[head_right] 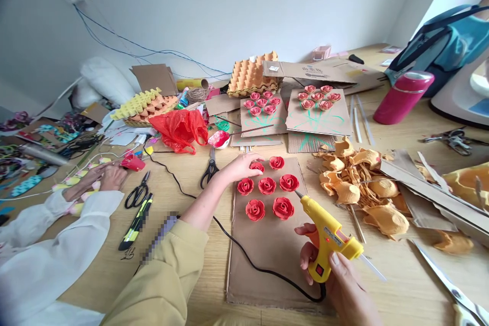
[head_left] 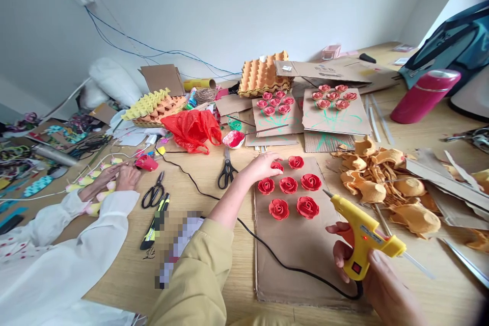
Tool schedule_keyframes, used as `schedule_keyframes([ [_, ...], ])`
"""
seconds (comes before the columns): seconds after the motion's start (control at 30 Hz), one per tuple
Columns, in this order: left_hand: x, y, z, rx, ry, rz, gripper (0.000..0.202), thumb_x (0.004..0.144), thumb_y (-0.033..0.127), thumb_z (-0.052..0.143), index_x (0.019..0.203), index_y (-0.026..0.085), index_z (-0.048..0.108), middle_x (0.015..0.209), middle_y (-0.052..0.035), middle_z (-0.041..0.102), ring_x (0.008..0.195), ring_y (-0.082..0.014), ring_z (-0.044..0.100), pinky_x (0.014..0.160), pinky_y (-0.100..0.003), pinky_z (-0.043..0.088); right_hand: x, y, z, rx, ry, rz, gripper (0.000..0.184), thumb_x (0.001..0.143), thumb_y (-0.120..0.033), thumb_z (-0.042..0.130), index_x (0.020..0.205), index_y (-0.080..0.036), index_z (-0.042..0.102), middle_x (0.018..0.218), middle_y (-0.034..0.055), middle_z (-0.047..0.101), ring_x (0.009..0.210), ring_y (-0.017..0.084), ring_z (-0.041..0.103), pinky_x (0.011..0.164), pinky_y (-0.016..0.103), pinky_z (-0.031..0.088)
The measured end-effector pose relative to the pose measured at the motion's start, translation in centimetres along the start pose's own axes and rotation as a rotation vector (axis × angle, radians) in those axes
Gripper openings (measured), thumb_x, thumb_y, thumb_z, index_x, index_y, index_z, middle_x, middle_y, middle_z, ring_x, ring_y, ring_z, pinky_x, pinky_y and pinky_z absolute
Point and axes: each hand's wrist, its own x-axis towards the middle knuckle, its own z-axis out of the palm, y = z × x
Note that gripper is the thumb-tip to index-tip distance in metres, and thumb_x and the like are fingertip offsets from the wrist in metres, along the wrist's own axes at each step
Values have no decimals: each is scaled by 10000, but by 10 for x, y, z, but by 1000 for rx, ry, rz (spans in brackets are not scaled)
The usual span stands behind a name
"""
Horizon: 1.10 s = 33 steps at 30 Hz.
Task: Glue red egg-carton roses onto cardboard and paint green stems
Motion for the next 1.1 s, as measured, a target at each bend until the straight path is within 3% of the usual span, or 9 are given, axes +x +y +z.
schedule_keyframes([
  [0.17,-1,1,-3,4,-16,11,307,872,217,653,1174,175,684,1188,-72,719,1067,-199,681,1024,-320,489,0,-2,2,13,23,7,378,843,-551,602,1136,-327,683,1231,100,638,597,187,511,434,335,420],
  [0.33,-4,-2,-3,48,-38,40,410,785,202,757,1186,168,678,1191,-88,693,1099,-225,658,1043,-341,474,0,-1,1,28,15,24,371,852,-545,594,1145,-332,675,1201,98,643,602,189,505,438,329,417],
  [0.77,6,-5,4,44,26,70,419,809,149,708,1220,169,629,1219,-101,643,1166,-242,620,1067,-385,465,-2,-5,6,15,21,24,395,854,-544,586,1176,-329,661,1243,109,634,613,191,508,450,331,412],
  [0.87,-8,-4,-4,26,109,56,450,829,188,703,1264,173,594,1290,-117,609,1231,-249,585,1094,-389,443,-1,-6,5,28,25,20,428,854,-532,590,1248,-370,621,1220,98,641,627,200,525,447,330,422],
  [0.97,-37,2,-15,16,177,-1,346,865,240,669,1205,202,615,1238,-90,621,1160,-236,618,1044,-378,478,-1,-5,4,37,37,34,446,833,-540,616,1251,-385,619,1222,93,641,624,202,531,439,333,429],
  [1.03,-60,7,-19,16,118,-44,321,859,249,675,1174,219,626,1212,-73,630,1059,-221,653,993,-372,506,-1,-3,2,31,36,40,461,837,-545,604,1266,-376,614,1235,99,633,620,200,529,437,336,432],
  [1.1,-79,12,-18,3,61,-40,352,842,231,695,1186,225,619,1221,-68,631,1091,-222,642,1014,-370,495,0,-2,0,19,17,36,476,857,-540,575,1301,-368,594,1251,105,620,620,197,526,443,337,438],
])
